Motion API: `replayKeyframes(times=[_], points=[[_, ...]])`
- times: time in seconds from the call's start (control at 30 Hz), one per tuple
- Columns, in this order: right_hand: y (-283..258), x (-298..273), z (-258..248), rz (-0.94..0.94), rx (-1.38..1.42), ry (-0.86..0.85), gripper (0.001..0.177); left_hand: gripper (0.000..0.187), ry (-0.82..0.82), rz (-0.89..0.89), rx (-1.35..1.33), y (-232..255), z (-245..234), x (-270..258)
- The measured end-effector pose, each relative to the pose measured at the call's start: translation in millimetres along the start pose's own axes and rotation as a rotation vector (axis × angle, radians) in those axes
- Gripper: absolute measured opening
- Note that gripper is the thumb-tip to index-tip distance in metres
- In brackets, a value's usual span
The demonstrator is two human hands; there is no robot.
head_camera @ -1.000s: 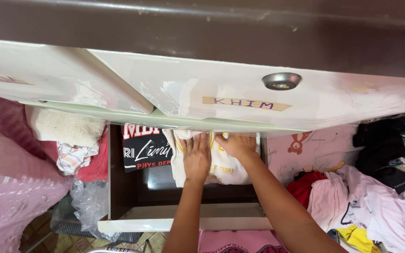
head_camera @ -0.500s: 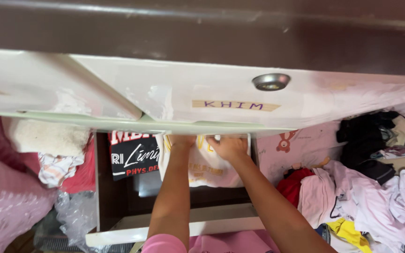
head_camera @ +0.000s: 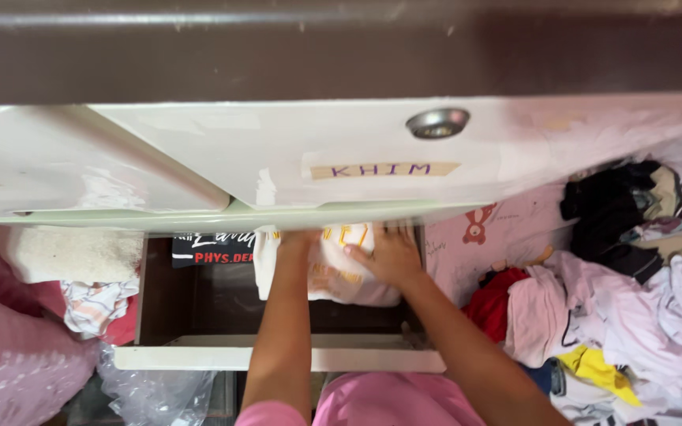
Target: The person folds and places several clothing items into a drawer, then wipes the drawer front with a cloth. They handle a dark shirt, a white sweatshirt, and a black garment, arranging them inside the drawer before cleaning the exterior surface.
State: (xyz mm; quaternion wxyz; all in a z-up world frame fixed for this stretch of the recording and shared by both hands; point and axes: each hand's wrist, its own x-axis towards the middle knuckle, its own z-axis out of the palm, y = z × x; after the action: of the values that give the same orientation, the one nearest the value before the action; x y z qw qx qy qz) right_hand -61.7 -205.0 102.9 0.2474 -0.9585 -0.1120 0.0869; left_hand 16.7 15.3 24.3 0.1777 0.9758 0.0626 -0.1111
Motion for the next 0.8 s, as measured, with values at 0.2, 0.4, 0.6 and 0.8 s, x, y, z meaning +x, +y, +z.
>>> replayKeyframes(times=[0.2, 0.4, 0.6, 0.8], points=[[3, 22, -19, 0.14, 0.039, -0.243, 0.094, 0.068, 0.053, -0.043, 0.118, 3, -42, -93], [-8, 15, -49, -0.059, 0.04, -0.175, 0.067, 0.078, 0.096, -0.353, -0.148, 28, -66, -151], [-10, 7, -49, 0.068, -0.101, -0.282, 0.09, 0.079, 0.165, -0.347, -0.14, 34, -56, -178], [-2, -12, -29, -0.04, -0.162, -0.133, 0.092, 0.077, 0.162, -0.381, -0.121, 37, -45, -183]])
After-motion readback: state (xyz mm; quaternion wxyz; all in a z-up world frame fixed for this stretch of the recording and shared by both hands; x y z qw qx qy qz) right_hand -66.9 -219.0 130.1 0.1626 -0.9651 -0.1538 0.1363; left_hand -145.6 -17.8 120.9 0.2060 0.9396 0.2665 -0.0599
